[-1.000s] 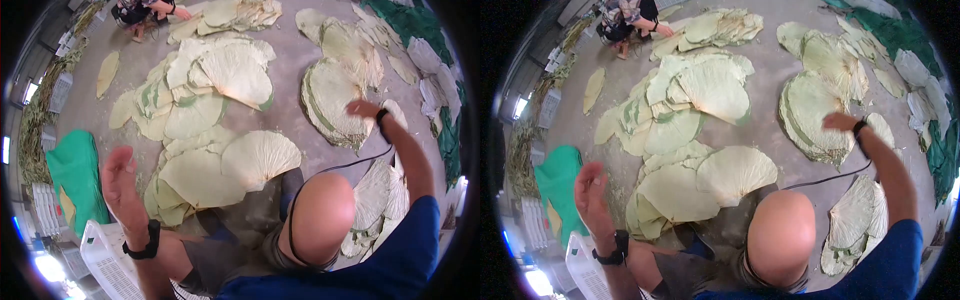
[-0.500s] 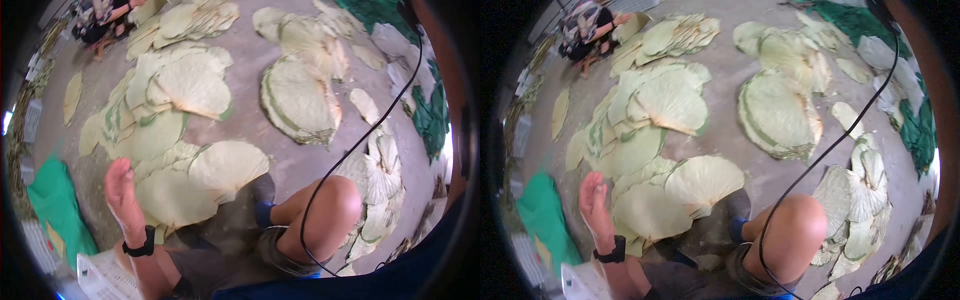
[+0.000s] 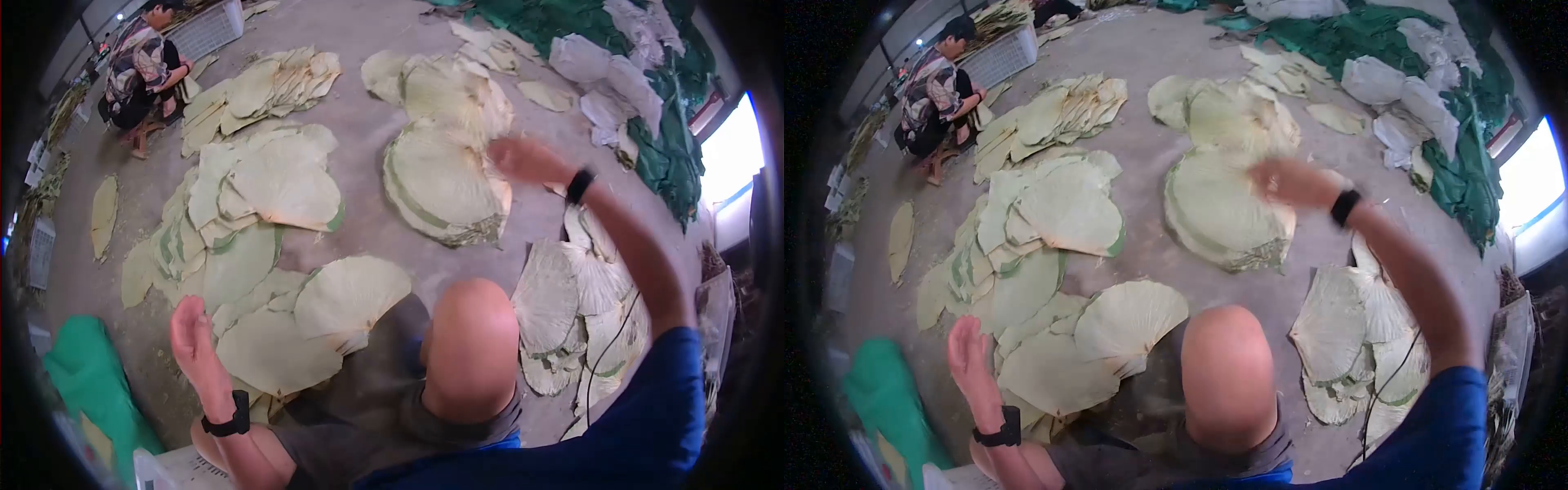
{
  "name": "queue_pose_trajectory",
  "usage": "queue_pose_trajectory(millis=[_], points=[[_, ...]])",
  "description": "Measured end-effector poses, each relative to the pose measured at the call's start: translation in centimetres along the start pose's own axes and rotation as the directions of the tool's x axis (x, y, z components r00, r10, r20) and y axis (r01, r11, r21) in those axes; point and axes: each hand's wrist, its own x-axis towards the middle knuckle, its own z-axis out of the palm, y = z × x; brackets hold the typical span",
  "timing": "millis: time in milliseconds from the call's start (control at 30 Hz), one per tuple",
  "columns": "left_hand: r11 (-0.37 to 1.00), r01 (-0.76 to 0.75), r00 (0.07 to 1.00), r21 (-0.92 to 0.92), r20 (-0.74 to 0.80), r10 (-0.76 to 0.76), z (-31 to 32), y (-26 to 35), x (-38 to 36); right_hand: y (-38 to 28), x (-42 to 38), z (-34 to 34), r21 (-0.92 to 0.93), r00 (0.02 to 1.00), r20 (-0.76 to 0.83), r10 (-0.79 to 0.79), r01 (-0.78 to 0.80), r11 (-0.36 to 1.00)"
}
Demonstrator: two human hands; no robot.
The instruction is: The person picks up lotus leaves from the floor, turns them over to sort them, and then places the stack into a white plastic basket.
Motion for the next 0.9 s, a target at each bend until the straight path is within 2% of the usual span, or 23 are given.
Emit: queue_pose_trajectory(millis=[33, 67, 100, 133, 167, 200, 267, 367, 433, 467, 500, 533, 567, 633, 667, 700, 733, 767, 800, 833, 867, 900], points=[[1.0, -0.008, 1.0, -0.01, 0.001, 0.008, -0.6, -0.4, 0.0, -2.9, -1.0, 5.1, 0.154, 0.994, 0.079, 0.081, -0.093, 0.984], [1.0, -0.011, 1.0, -0.011, -0.009, 0.01, -1.6, -0.6, -0.2, -1.8, -1.2, 13.9, 0.199, 0.998, 0.061, -0.017, 0.004, 0.98], [0.999, 0.006, 0.999, 0.033, -0.032, -0.005, -2.4, -0.6, -0.5, -3.9, -1.4, 19.2, 0.251, 0.984, 0.177, 0.011, -0.056, 0.966], [1.0, -0.009, 0.998, 0.004, -0.054, 0.009, -2.4, -0.3, -0.4, -5.7, -1.3, 24.5, 0.277, 0.992, 0.112, -0.058, 0.025, 0.96], [0.999, -0.023, 0.997, -0.025, -0.068, 0.021, -2.4, -0.1, -0.3, -7.1, -0.9, 29.0, 0.432, 0.98, 0.165, -0.107, 0.025, 0.901], [1.0, -0.013, 0.997, 0.005, -0.081, 0.014, -2.4, 0.2, -0.2, -9.5, -0.1, 32.1, 0.469, 0.977, 0.192, -0.089, -0.012, 0.883], [0.998, -0.039, 0.993, 0.043, -0.106, 0.044, -2.3, 0.7, -0.1, -14.6, 1.7, 33.8, 0.298, 0.938, 0.342, -0.048, -0.06, 0.953], [0.993, -0.034, 0.986, 0.109, -0.159, 0.051, -1.0, 0.7, 0.2, -18.5, 3.2, 39.3, 0.426, 0.946, 0.315, -0.077, -0.069, 0.902], [0.986, -0.014, 0.987, 0.165, -0.154, 0.04, -0.4, -0.2, 0.6, -22.4, 3.8, 39.3, 0.341, 0.895, 0.396, -0.204, 0.063, 0.938], [0.979, 0.0, 0.99, 0.204, -0.136, 0.028, -0.1, -0.8, 0.7, -24.4, 4.0, 38.8, 0.361, 0.885, 0.408, -0.224, 0.068, 0.93], [0.975, 0.015, 0.989, 0.223, -0.144, 0.018, 0.4, -1.6, 0.8, -25.9, 4.0, 38.0, 0.401, 0.847, 0.414, -0.333, 0.159, 0.902], [0.987, 0.046, 0.989, 0.153, -0.149, -0.023, 0.9, -2.5, 0.8, -26.8, 3.9, 38.1, 0.441, 0.799, 0.415, -0.436, 0.242, 0.864], [0.994, 0.076, 0.987, 0.08, -0.146, -0.064, 1.4, -3.2, 0.9, -27.1, 3.6, 40.0, 0.455, 0.792, 0.421, -0.441, 0.236, 0.859], [0.988, 0.112, 0.987, 0.107, -0.127, -0.099, 2.7, -4.1, 1.1, -27.2, 3.6, 43.4, 0.839, 0.577, 0.193, -0.793, 0.322, 0.438], [0.984, 0.133, 0.987, 0.12, -0.112, -0.119, 3.0, -4.4, 1.5, -26.8, 3.7, 44.1, 0.843, 0.581, 0.192, -0.791, 0.315, 0.437], [0.984, 0.134, 0.987, 0.115, -0.099, -0.123, 3.0, -4.6, 1.8, -25.5, 4.3, 43.5, 0.833, 0.671, 0.127, -0.73, 0.327, 0.446], [0.973, 0.129, 0.99, 0.193, -0.083, -0.115, 3.1, -5.0, 1.9, -23.0, 5.1, 43.0, 0.811, 0.759, 0.066, -0.648, 0.338, 0.478], [0.959, 0.118, 0.993, 0.259, -0.055, -0.107, 3.5, -5.6, 2.1, -19.5, 6.3, 43.9, 0.632, 0.834, 0.001, -0.552, 0.427, 0.646], [0.969, 0.111, 0.994, 0.22, -0.016, -0.11, 4.0, -6.0, 2.3, -15.6, 7.5, 38.2, 0.652, 0.968, 0.01, -0.252, 0.185, 0.736], [0.966, 0.137, 0.99, 0.219, -0.002, -0.14, 4.0, -6.3, 2.2, -9.5, 8.8, 44.2, 0.907, 0.999, -0.035, 0.033, 0.018, 0.422], [0.96, 0.159, 0.986, 0.228, 0.007, -0.166, 4.1, -6.5, 2.2, -4.8, 10.1, 37.8, 0.289, 0.966, -0.238, 0.103, -0.031, 0.957], [0.965, 0.151, 0.986, 0.216, 0.03, -0.161, 4.6, -6.7, 2.0, -0.5, 11.1, 35.2, 0.195, 0.921, -0.325, 0.212, -0.154, 0.969]])
